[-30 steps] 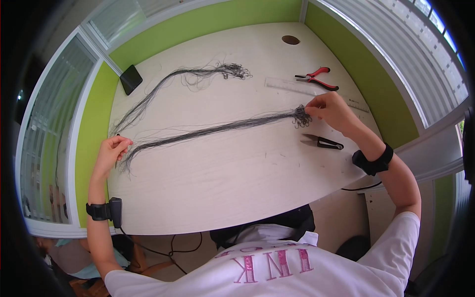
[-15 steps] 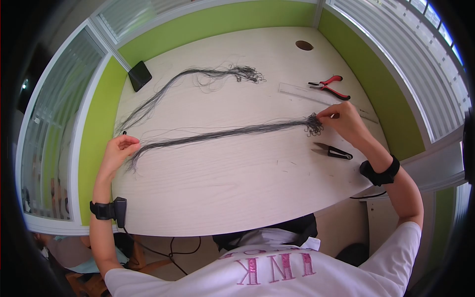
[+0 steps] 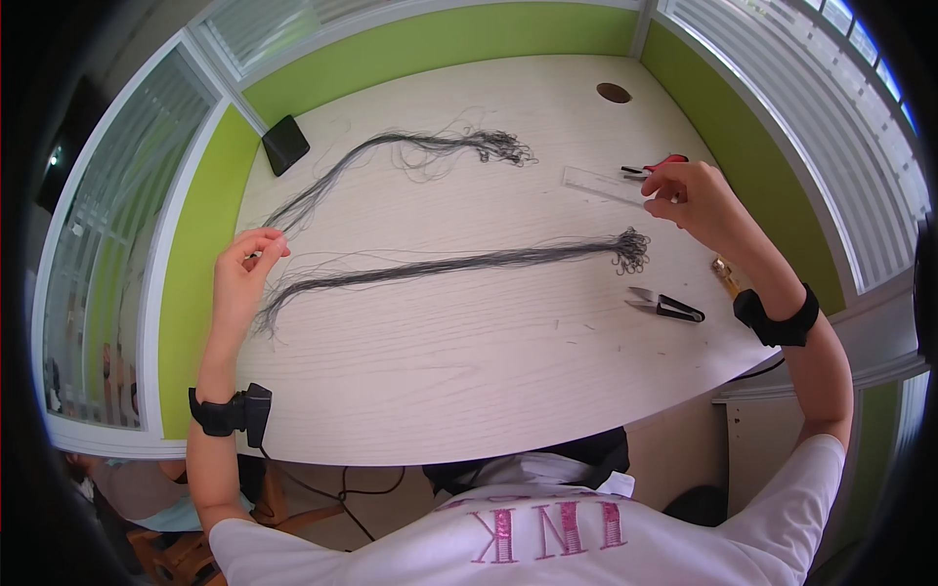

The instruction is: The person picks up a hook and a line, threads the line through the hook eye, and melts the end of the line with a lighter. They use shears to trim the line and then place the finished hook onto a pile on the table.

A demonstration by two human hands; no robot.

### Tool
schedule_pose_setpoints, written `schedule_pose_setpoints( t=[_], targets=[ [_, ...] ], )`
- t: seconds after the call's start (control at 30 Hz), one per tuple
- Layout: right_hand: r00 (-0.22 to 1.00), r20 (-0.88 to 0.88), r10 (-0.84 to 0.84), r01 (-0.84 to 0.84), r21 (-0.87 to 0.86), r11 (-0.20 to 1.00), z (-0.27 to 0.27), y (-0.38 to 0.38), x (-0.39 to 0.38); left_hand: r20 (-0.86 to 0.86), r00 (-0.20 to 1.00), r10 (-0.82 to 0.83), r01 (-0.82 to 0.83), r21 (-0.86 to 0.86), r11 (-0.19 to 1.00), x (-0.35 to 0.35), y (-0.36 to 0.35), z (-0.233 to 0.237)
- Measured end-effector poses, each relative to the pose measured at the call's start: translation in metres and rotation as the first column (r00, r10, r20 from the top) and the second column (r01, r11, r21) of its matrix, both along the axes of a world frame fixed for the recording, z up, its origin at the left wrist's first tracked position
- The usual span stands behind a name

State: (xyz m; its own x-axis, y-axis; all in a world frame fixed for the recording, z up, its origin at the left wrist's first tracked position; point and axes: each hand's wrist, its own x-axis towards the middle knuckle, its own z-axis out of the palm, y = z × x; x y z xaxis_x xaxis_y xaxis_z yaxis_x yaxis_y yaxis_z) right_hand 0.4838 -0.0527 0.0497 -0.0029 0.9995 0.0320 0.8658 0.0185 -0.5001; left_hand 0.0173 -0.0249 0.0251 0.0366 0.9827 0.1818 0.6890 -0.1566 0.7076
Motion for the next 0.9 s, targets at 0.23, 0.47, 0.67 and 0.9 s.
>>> schedule_pose_setpoints(
  t=[0.23, 0.47, 0.67, 0.9],
  targets=[
    [0.949, 0.262, 0.176, -0.148, -0.122, 0.981, 0.014, 0.049, -0.042, 0.291, 0.925, -0.243, 0.262, -0.027, 0.965, 0.09, -0.024, -0.009],
    [0.935, 0.267, 0.233, -0.237, -0.018, 0.971, 0.0, 0.104, -0.082, 0.715, 0.643, -0.275, 0.578, -0.218, 0.786, 0.123, -0.04, -0.025],
    [0.937, 0.199, 0.286, -0.31, 0.101, 0.946, -0.027, 0.165, -0.108, 0.788, 0.561, -0.253, 0.69, -0.277, 0.668, 0.119, -0.044, -0.04],
    [0.934, 0.209, 0.288, -0.311, 0.085, 0.947, -0.051, 0.212, -0.138, 0.779, 0.556, -0.291, 0.748, -0.316, 0.584, 0.116, -0.043, -0.048]
  ],
)
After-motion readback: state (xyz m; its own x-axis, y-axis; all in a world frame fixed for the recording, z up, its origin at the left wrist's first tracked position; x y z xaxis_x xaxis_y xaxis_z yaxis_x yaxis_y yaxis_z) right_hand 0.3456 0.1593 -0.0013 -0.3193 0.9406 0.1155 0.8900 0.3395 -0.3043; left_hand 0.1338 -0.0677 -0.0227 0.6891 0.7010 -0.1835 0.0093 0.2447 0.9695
